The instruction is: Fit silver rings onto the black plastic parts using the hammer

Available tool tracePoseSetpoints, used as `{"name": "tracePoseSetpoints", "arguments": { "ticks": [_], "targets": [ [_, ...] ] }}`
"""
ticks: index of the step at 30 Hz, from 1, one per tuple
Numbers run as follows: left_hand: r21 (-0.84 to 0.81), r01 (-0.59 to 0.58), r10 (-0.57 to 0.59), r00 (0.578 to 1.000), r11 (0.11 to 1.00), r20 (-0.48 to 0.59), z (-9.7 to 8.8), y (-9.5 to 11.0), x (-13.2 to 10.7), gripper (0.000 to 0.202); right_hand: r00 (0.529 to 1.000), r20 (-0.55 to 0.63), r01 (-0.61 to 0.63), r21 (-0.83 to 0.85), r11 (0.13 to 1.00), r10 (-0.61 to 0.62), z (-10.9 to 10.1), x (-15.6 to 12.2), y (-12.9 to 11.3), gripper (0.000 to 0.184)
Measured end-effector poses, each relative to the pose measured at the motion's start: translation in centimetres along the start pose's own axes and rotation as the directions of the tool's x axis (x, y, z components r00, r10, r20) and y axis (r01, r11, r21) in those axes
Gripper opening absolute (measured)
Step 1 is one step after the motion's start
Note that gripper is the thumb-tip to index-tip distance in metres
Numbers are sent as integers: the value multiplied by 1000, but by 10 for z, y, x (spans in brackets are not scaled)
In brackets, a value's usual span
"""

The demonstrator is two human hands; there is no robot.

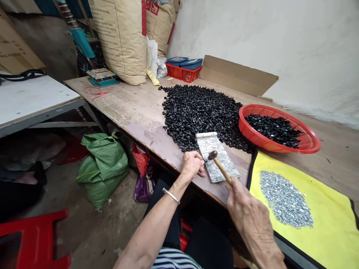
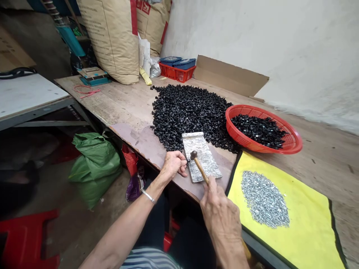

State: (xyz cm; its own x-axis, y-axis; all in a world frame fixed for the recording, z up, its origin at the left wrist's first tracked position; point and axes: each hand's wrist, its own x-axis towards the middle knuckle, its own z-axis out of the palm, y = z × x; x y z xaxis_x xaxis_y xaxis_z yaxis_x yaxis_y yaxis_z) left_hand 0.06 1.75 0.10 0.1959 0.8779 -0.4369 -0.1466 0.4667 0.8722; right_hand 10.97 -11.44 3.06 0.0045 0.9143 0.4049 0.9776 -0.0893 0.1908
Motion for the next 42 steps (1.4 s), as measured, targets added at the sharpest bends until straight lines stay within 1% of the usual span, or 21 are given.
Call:
{"name": "tracePoseSetpoints", "arguments": {
  "ticks": [2,3,4,5,6,8,10,11,15,17,20,21,24,26,30,34,35,37,39,40,42],
  "targets": [
    [5,2,-2,1000,1000,8,0,0,0,15,987,-161,-23,24,999,27,-5,2,2,32],
    [8,3,-3,1000,1000,10,0,-1,0,15,965,-255,-52,43,998,61,-6,3,2,31],
    [10,4,-4,1000,1000,12,0,-1,1,15,942,-322,-77,56,995,91,-7,3,1,32],
    [12,3,-4,1000,1000,11,0,-1,1,15,933,-346,-89,53,995,102,-6,3,0,33],
    [13,2,-2,1000,1000,8,0,-1,1,15,940,-330,-83,35,996,90,-4,3,-2,33],
    [13,-5,5,1000,1000,-2,0,0,0,16,979,-204,-24,-20,1000,19,1,1,-5,31],
    [16,-13,13,1000,1000,-9,0,1,-1,16,994,-103,35,-33,999,-38,3,-1,-6,29],
    [20,-17,17,1000,1000,-8,-1,2,-1,16,993,-110,39,-15,999,-40,3,-1,-6,29],
    [37,-25,25,1000,999,0,-1,2,-2,15,959,-281,-34,35,999,42,2,-3,-8,34],
    [37,-29,29,1000,999,-5,-1,1,-2,15,972,-233,-51,-30,998,43,5,-3,-10,33],
    [35,-37,37,999,999,-13,-1,0,-1,15,995,-98,7,-93,996,-16,7,-3,-9,30],
    [36,-38,38,999,999,-14,-1,0,-1,15,994,-110,14,-70,997,-22,7,-3,-9,31],
    [46,-37,38,999,998,-13,-1,0,0,15,965,-258,-35,6,999,36,6,-4,-8,36],
    [52,-40,41,999,998,-13,-1,0,0,15,956,-287,-63,-1,998,60,7,-5,-11,35],
    [68,-40,42,999,997,-22,-1,0,2,14,992,-126,-12,-14,1000,10,9,-4,-14,30],
    [99,-19,21,1000,995,-22,-1,0,5,15,970,-210,-114,50,992,122,11,-4,-14,38],
    [101,-20,22,999,995,-22,-1,-1,6,15,971,-197,-128,45,991,134,13,-4,-14,37],
    [99,-27,29,999,995,-21,-1,-1,9,15,988,-101,-114,50,992,118,18,-4,-13,35],
    [99,-26,28,999,995,-15,-1,-1,11,15,990,4,-138,129,982,139,22,-4,-9,35],
    [101,-24,25,1000,995,-9,-1,0,11,15,982,48,-188,203,961,182,23,-3,-6,36],
    [103,-21,20,1000,994,9,-2,2,11,15,943,135,-331,394,857,303,24,0,1,38]
  ]
}}
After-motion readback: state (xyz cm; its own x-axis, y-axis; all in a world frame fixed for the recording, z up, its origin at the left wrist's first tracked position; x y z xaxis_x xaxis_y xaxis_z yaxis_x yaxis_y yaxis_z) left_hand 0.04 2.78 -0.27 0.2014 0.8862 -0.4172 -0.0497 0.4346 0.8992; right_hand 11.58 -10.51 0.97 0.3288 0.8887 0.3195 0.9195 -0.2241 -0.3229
